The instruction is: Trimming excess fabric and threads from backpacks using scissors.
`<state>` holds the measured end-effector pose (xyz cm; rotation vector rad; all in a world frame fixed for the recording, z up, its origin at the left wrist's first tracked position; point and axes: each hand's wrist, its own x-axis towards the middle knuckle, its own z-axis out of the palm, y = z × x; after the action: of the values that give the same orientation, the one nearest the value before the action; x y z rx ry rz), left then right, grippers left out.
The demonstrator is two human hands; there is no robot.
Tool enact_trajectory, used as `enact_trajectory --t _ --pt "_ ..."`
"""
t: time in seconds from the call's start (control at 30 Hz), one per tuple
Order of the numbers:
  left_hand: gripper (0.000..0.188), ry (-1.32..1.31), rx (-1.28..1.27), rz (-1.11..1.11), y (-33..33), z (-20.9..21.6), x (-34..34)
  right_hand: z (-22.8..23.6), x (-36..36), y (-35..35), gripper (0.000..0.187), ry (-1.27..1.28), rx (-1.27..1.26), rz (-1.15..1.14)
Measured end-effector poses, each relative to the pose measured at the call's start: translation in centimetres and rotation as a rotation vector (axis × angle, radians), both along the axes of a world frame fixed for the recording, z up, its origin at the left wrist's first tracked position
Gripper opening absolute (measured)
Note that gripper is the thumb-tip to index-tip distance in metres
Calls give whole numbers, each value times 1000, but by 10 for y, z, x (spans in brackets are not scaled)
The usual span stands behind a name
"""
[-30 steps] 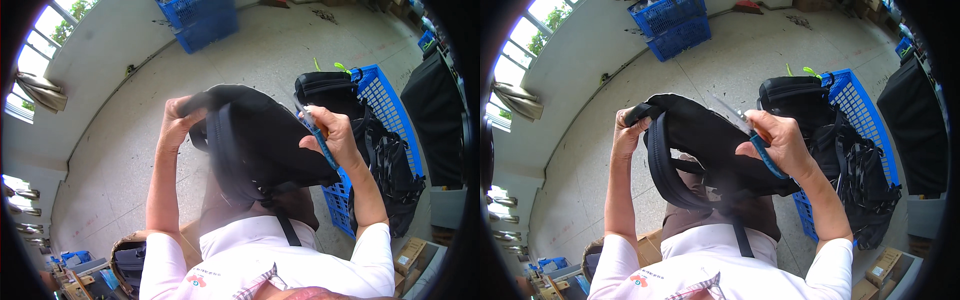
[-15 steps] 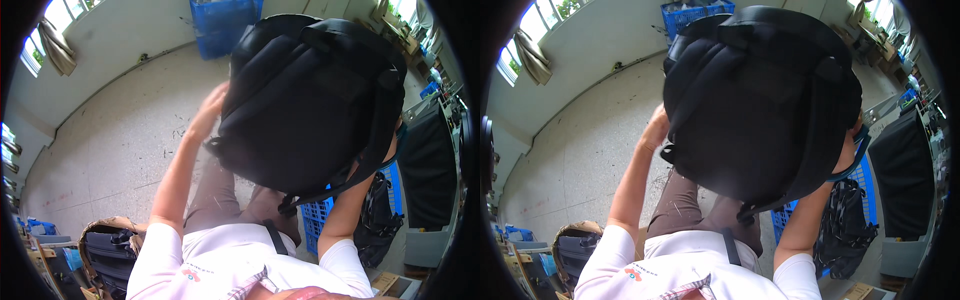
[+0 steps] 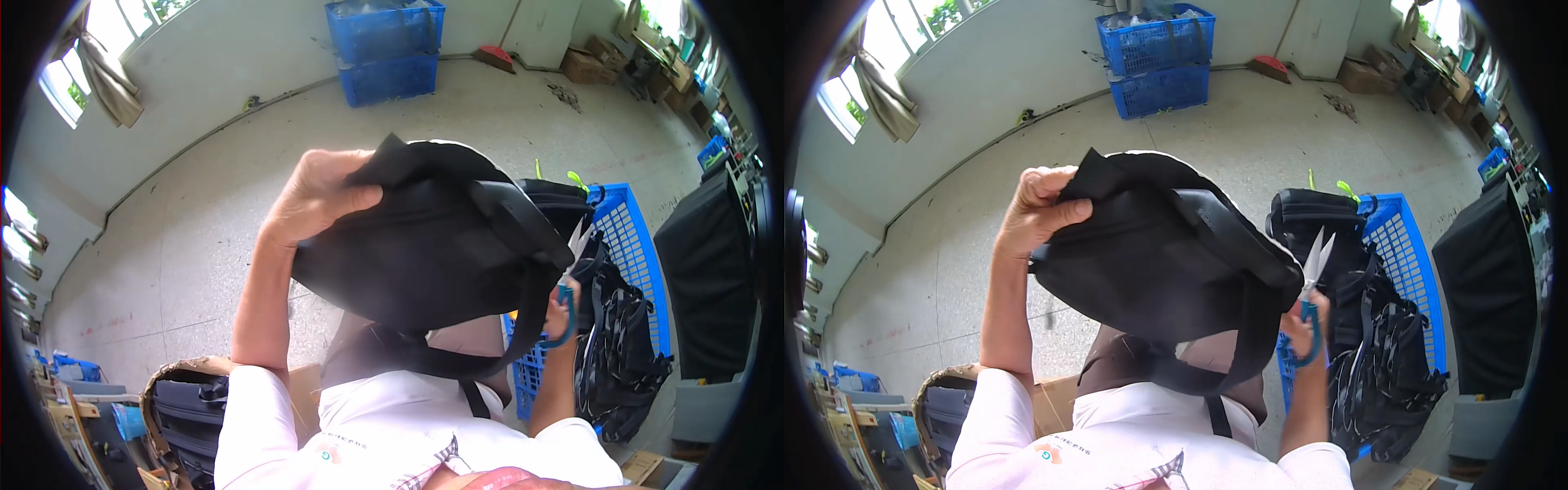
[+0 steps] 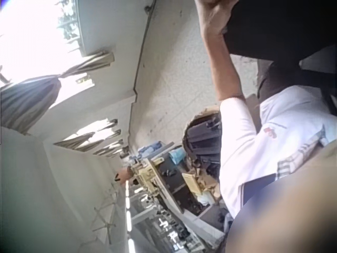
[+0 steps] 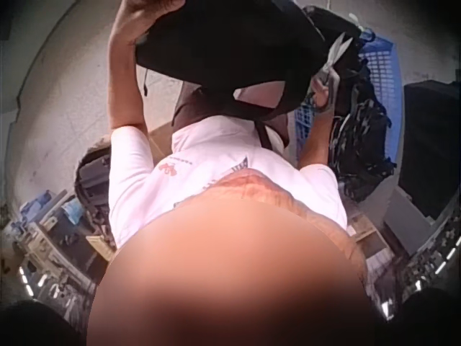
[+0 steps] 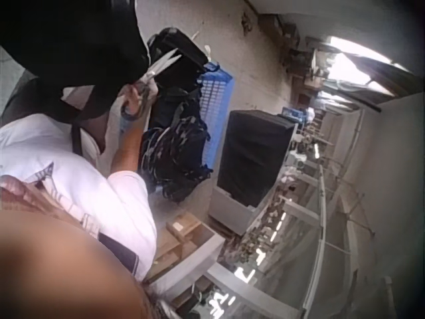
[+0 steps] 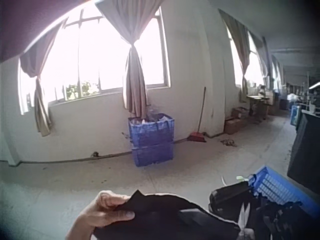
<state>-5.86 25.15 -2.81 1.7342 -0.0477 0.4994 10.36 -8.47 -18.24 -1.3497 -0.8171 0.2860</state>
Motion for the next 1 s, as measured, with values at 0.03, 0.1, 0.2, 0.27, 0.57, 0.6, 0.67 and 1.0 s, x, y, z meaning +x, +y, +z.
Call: enact_trajectory --t 0.03,0.1,0.2,0.27,0.57,0.6,0.67,1.0 --pt "32 5 -1 -91 0 8 1 34 -3 2 59 -10 -57 11" --pt "28 -9 26 -254 0 12 12 90 8 3 69 -42 -92 -21" --pt "25 70 269 -295 -20 12 26 138 12 9 73 -163 -179 -22" --pt "22 -34 273 -345 -35 3 38 168 12 11 80 -412 -500 68" --pt "18 -25 298 -429 -69 -9 60 213 15 11 84 -743 -907 234" --pt "18 -24 295 -432 -71 -10 61 214 15 10 82 -786 -921 263" --pt "18 -26 279 -413 -77 -11 62 209 18 9 80 -819 -906 269" --pt "17 14 303 -440 -80 -21 69 219 15 14 57 -894 -982 334"
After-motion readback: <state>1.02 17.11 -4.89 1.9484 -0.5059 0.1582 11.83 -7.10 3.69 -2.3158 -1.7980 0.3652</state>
